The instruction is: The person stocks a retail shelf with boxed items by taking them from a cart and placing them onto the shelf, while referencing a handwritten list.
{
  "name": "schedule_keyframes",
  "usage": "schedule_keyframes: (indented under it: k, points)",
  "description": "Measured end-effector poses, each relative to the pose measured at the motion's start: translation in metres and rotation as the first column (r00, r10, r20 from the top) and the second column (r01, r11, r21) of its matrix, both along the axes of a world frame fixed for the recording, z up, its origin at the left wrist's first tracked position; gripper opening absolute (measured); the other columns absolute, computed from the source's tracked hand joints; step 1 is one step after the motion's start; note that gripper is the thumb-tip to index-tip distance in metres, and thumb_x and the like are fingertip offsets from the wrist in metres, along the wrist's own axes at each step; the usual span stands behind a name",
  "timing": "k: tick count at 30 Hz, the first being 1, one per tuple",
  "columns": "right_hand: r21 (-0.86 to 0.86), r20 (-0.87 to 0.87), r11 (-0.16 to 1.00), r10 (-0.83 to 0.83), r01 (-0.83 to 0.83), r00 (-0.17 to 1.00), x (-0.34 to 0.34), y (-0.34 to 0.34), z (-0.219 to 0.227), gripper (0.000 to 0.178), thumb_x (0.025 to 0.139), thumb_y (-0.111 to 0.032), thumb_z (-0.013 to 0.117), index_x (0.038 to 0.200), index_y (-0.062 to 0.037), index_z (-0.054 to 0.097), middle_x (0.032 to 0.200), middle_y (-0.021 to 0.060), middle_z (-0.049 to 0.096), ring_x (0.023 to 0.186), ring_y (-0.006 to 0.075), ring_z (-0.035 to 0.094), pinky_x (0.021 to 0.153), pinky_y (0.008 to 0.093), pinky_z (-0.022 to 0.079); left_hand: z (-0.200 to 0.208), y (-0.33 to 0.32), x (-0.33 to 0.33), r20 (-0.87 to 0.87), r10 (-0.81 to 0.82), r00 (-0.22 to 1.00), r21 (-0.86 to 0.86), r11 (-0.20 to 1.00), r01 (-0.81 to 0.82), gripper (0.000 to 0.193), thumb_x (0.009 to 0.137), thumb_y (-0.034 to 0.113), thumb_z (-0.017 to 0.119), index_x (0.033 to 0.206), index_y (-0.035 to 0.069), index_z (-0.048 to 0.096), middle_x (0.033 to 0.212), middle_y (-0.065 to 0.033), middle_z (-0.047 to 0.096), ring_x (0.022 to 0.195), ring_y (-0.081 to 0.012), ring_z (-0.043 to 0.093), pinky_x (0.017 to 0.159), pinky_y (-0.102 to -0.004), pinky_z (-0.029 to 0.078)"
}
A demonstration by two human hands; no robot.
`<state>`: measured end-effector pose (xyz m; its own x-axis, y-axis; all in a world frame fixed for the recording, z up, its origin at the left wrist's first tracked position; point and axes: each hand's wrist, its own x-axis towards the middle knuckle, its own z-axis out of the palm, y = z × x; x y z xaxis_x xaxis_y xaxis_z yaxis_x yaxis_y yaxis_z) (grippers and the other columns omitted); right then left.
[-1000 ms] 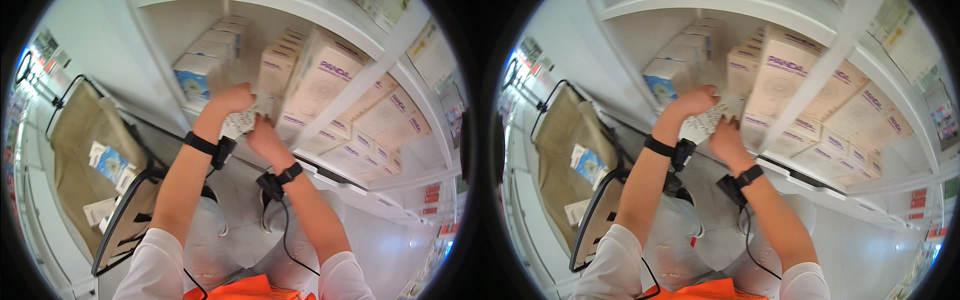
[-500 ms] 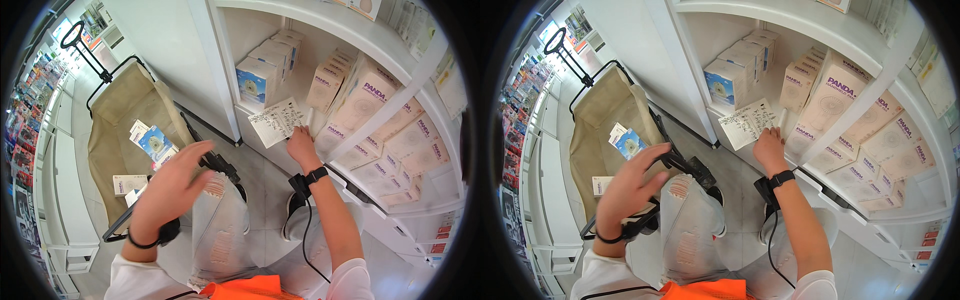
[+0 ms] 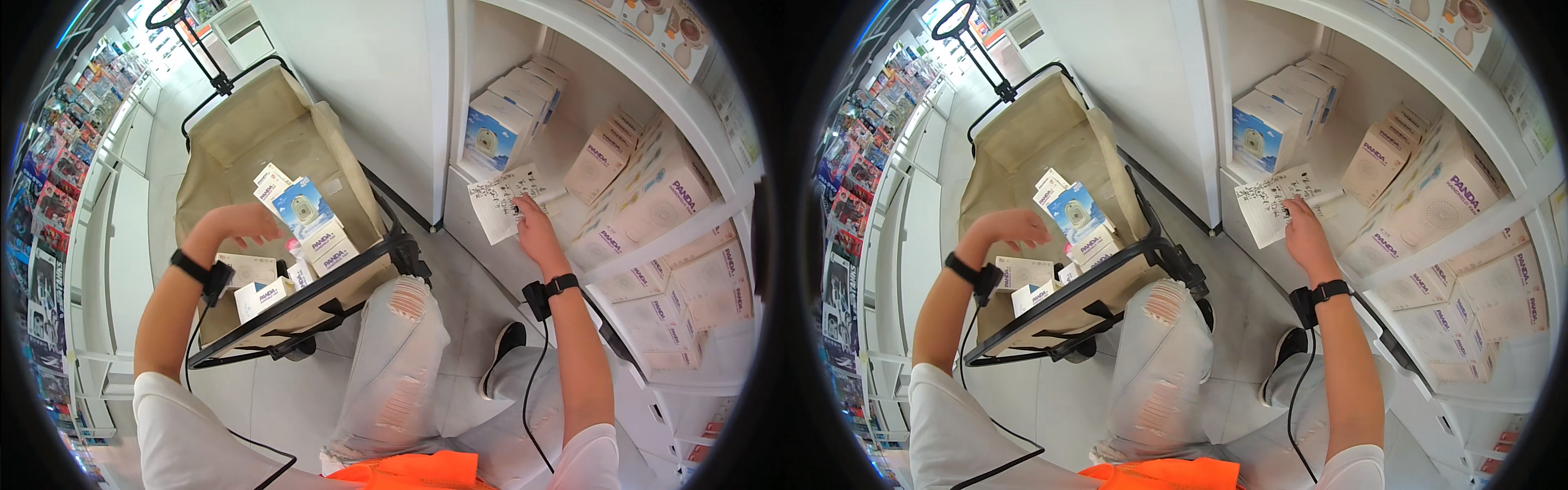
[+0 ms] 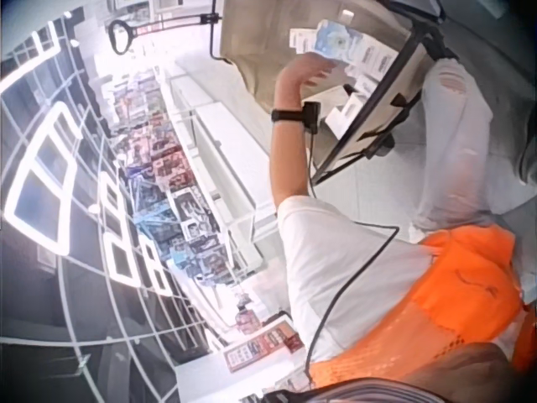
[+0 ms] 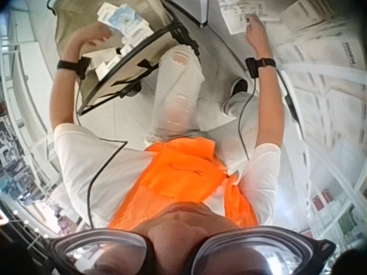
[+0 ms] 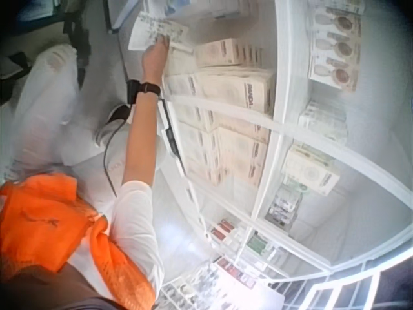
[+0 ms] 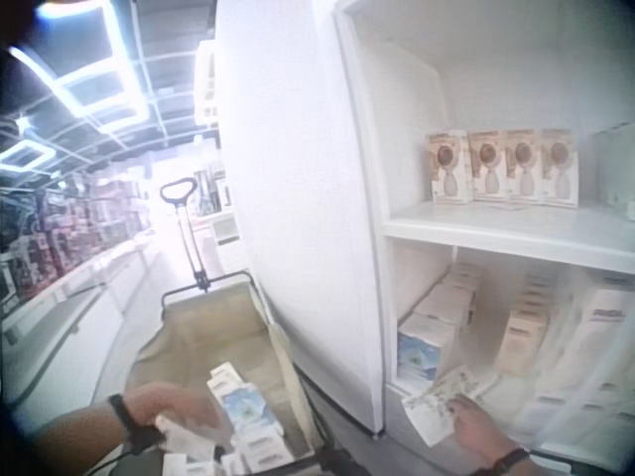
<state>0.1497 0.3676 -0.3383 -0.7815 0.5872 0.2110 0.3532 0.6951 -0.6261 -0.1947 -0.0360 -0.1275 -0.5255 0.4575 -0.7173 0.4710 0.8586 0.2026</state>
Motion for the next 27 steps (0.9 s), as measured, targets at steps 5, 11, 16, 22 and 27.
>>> schedule_keyframes:
  k: [5, 11, 16, 22, 27]
  points:
    - [-0.062, -0.062, 0.986, 0.149, -0.153, 0.987, -0.017, 0.001, 0.006, 0.046, 0.090, 0.008, 0.045, 0.134, 0.0000, 0.059, 0.150, 0.0266, 0.050, 0.145, 0.0364, 0.043, 0.120, 0.0384, 0.035, -0.068, -0.003, -0.031, 0.099, 0.178, 0.979, -0.065, 0.983, -0.173, 0.075, 0.088, 0.052, 0.076, 0.142, 0.004, 0.053, 0.127, -0.0134, 0.066, 0.111, -0.0252, 0.067, 0.089, -0.0391, 0.059]
    - [-0.045, -0.064, 0.984, 0.169, -0.172, 0.984, -0.035, 0.010, -0.001, 0.048, 0.090, 0.009, 0.044, 0.135, 0.0003, 0.057, 0.151, 0.0268, 0.048, 0.146, 0.0374, 0.041, 0.121, 0.0389, 0.034, -0.095, 0.025, -0.006, 0.161, 0.009, 0.987, -0.039, 0.999, -0.003, 0.090, 0.085, 0.055, 0.078, 0.150, 0.004, 0.044, 0.136, -0.0203, 0.060, 0.120, -0.0277, 0.063, 0.093, -0.0394, 0.058]
    - [-0.048, -0.093, 0.992, 0.112, -0.117, 0.989, -0.044, 0.007, -0.004, 0.050, 0.090, 0.010, 0.044, 0.137, -0.0012, 0.055, 0.153, 0.0240, 0.047, 0.149, 0.0368, 0.036, 0.122, 0.0382, 0.031, -0.129, 0.027, -0.003, 0.083, -0.112, 0.990, 0.038, 0.993, 0.109, 0.103, 0.079, 0.055, 0.083, 0.157, 0.008, 0.034, 0.138, -0.0243, 0.056, 0.124, -0.0356, 0.060, 0.100, -0.0432, 0.054]
    - [0.074, -0.097, 0.995, 0.078, -0.071, 0.992, -0.030, -0.002, 0.010, 0.046, 0.088, 0.010, 0.045, 0.131, -0.0004, 0.058, 0.147, 0.0169, 0.053, 0.147, 0.0361, 0.038, 0.120, 0.0407, 0.036, -0.136, 0.030, 0.031, -0.088, -0.417, 0.905, 0.225, 0.876, 0.426, 0.106, 0.073, 0.020, 0.084, 0.159, 0.027, 0.023, 0.143, -0.0301, 0.037, 0.129, -0.0502, 0.050, 0.108, -0.0506, 0.045]
    - [0.074, -0.134, 0.996, 0.066, -0.056, 0.989, -0.007, -0.014, 0.032, 0.040, 0.087, 0.009, 0.047, 0.124, 0.0003, 0.060, 0.139, 0.0173, 0.057, 0.143, 0.0373, 0.043, 0.115, 0.0416, 0.041, -0.141, 0.039, 0.035, -0.136, -0.503, 0.854, -0.033, 0.864, 0.503, 0.076, 0.089, 0.037, 0.071, 0.154, 0.031, 0.032, 0.143, -0.0334, 0.033, 0.135, -0.0627, 0.034, 0.110, -0.0664, 0.035]
